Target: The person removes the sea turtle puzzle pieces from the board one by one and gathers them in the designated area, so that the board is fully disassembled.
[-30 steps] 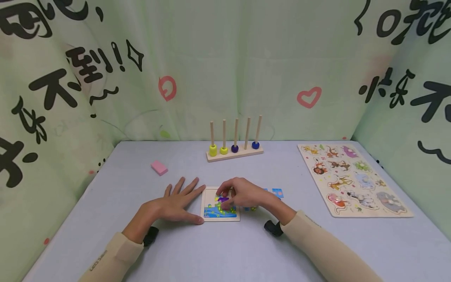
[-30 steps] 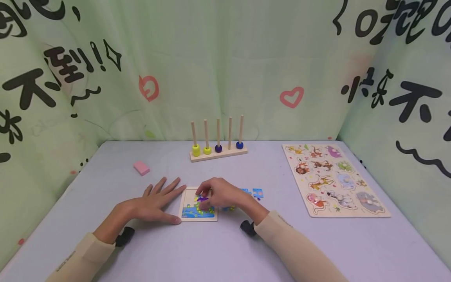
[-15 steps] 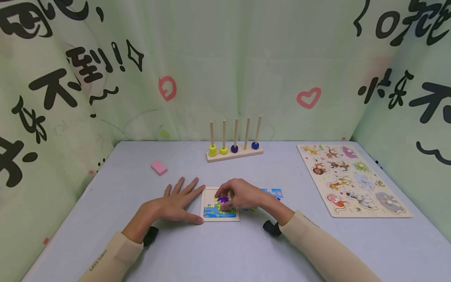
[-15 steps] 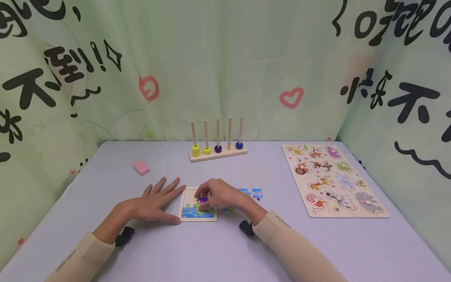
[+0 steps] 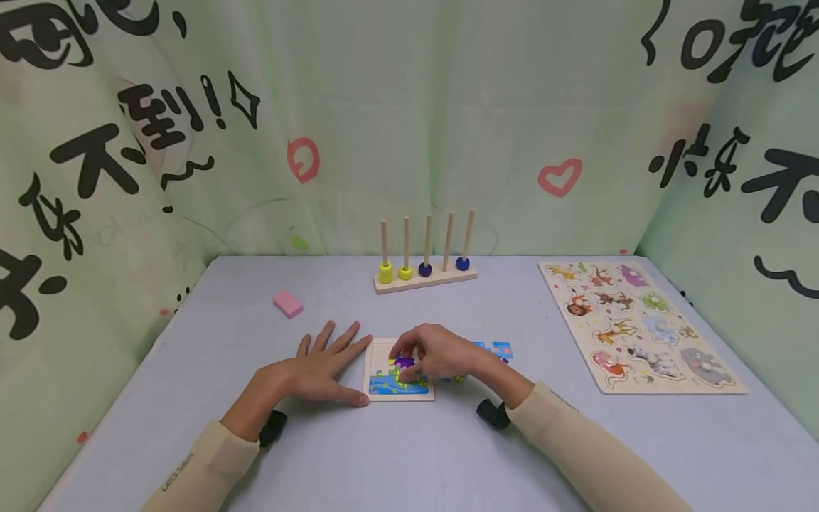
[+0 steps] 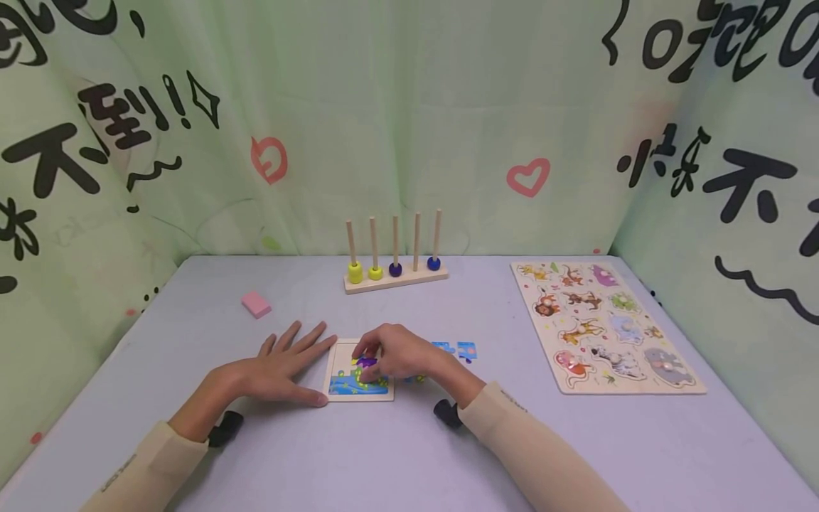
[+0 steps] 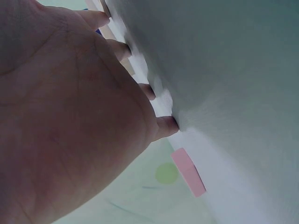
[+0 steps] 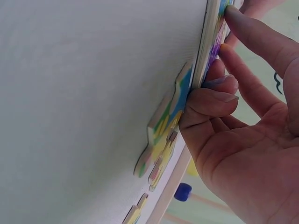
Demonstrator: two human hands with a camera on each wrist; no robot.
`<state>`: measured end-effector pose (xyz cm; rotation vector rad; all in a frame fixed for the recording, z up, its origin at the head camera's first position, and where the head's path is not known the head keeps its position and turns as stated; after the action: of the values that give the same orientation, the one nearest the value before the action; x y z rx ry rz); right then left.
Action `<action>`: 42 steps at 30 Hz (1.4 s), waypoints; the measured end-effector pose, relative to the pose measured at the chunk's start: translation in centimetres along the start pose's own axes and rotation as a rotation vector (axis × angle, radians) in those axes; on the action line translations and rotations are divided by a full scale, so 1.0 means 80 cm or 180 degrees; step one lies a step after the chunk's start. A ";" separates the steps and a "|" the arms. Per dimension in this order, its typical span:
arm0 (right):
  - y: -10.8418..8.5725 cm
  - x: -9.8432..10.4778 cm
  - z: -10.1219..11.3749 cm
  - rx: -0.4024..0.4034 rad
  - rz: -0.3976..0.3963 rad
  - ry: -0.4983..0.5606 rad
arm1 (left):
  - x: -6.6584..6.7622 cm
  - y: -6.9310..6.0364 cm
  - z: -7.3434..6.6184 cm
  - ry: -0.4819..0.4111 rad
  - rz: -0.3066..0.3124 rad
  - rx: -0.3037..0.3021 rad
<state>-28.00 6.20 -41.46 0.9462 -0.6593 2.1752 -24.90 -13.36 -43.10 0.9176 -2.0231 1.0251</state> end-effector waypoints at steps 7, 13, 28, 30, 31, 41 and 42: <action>-0.001 0.000 0.000 0.0009 -0.0018 0.0041 | 0.000 0.000 -0.001 0.0007 -0.0033 -0.0010; -0.001 0.000 -0.001 0.0033 -0.0040 0.0058 | 0.001 -0.001 -0.003 -0.0009 -0.0010 -0.0016; -0.006 0.003 -0.002 0.0100 -0.0037 0.0150 | -0.001 -0.001 -0.001 -0.0022 -0.0038 -0.0001; -0.007 0.004 -0.002 0.0123 -0.0038 0.0151 | -0.001 0.000 -0.001 -0.0014 -0.0045 0.0005; -0.007 0.004 -0.002 0.0132 -0.0038 0.0148 | -0.001 0.000 0.000 -0.0013 -0.0044 0.0007; -0.006 0.004 -0.002 0.0140 -0.0041 0.0164 | 0.000 -0.001 -0.002 0.0002 -0.0042 -0.0002; -0.006 0.004 -0.002 0.0138 -0.0042 0.0161 | 0.000 -0.001 -0.002 0.0008 -0.0041 -0.0004</action>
<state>-27.89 6.74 -41.22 0.9120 -0.5823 2.2023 -24.83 -13.28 -43.00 0.9270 -2.0132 1.0175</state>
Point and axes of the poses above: each hand's wrist, its own y-axis towards the middle knuckle, its own x-axis out of the back of the hand, z = x × y, the point moved 6 cm from there along y, towards the middle knuckle, and after that the axes turned 4 degrees about -y, right-handed, at the moved point
